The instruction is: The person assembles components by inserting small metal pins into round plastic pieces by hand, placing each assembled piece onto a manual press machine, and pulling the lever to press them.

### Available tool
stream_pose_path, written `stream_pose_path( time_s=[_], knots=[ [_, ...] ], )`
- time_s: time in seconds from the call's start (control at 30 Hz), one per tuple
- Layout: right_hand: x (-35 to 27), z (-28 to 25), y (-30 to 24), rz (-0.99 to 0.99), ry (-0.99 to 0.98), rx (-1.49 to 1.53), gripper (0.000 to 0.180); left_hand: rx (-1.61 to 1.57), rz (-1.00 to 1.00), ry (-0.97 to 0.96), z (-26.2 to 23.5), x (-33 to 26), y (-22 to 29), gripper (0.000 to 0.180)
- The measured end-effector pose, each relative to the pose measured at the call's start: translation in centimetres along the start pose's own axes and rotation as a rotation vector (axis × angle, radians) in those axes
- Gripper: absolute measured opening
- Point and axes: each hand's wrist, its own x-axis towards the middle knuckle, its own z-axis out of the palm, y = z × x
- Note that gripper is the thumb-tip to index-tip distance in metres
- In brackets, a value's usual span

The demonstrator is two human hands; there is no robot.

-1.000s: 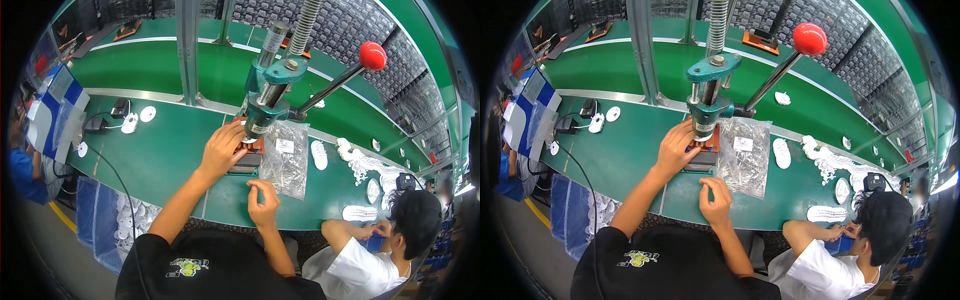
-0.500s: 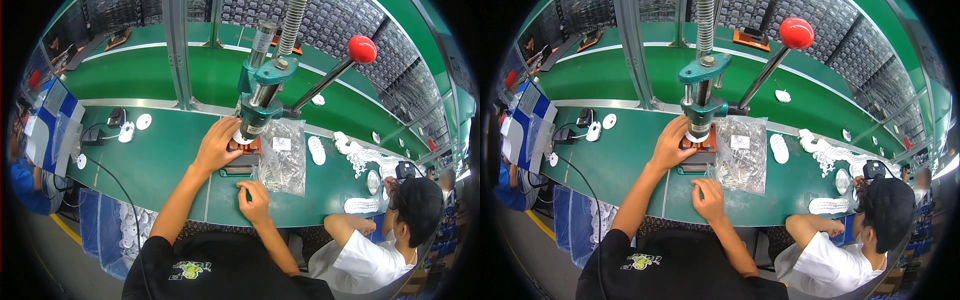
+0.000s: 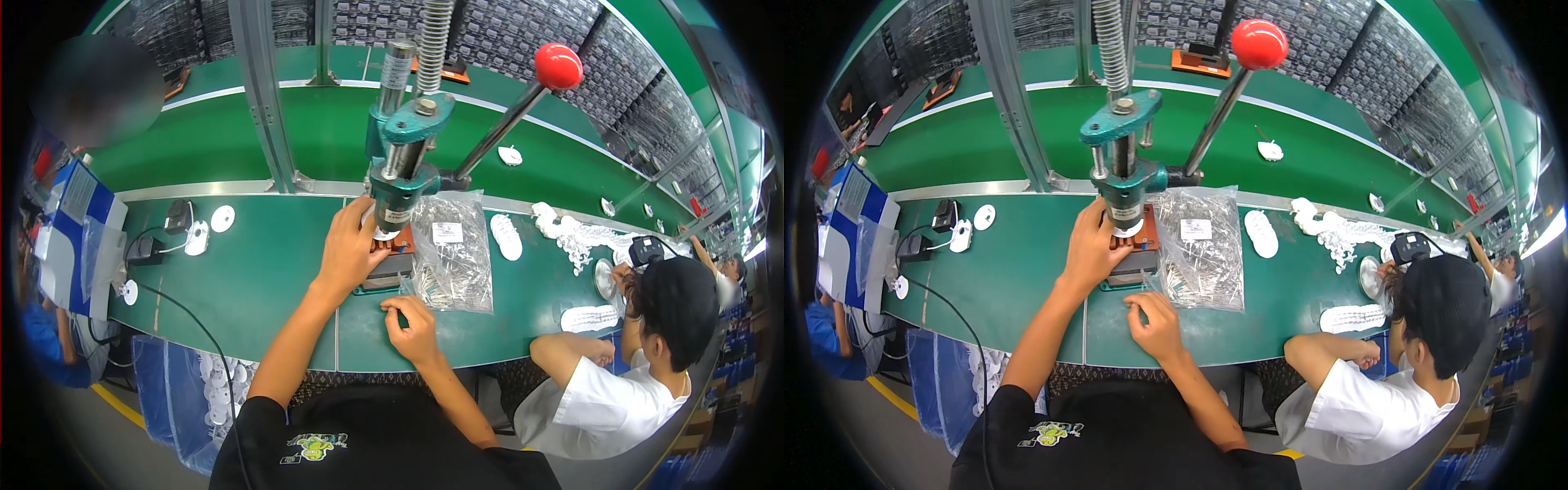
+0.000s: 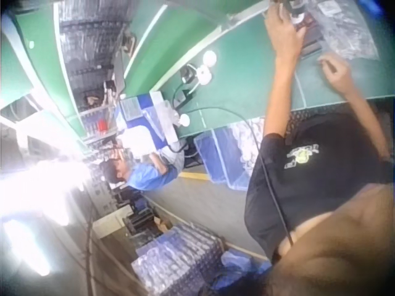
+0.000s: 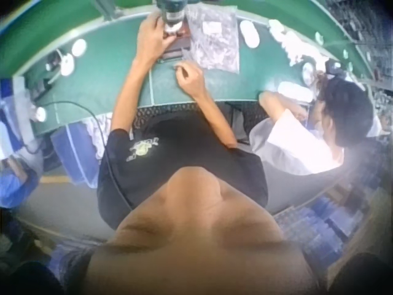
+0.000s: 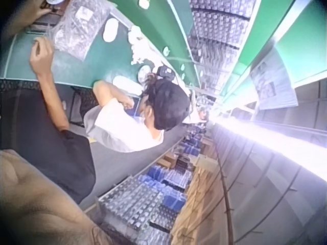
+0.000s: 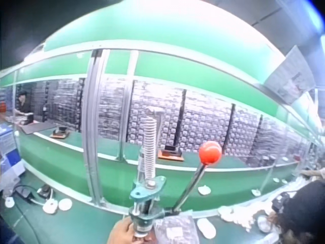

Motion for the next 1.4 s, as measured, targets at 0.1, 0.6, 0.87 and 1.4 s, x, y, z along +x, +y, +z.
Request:
stream_pose_path(
  time_s=[0.1, 0.6, 0.87, 1.4],
  knots=[
    [0.1, 0.0, -0.1, -0.006, 0.02, 0.023, 0.012, 0.083, 0.035, -0.006, -0.2, -0.1, 0.2, 0.072],
    [-1.2, -0.3, -0.5, -0.427, 0.003, -0.077, 0.04, -0.403, -0.229, -0.133, -6.5, -11.2, 7.1, 0.041],
    [-1.2, 0.0, -0.8, -0.502, -0.129, 0.014, 0.058, -0.85, -0.795, -0.243, -6.1, -15.0, 7.0, 0.034],
    [5.3, -16.3, 14.2, 0.341, 0.602, -0.418, 0.052, 0.789, -0.381, -0.016, -11.0, -10.2, -20.6, 0.053]
  ],
)
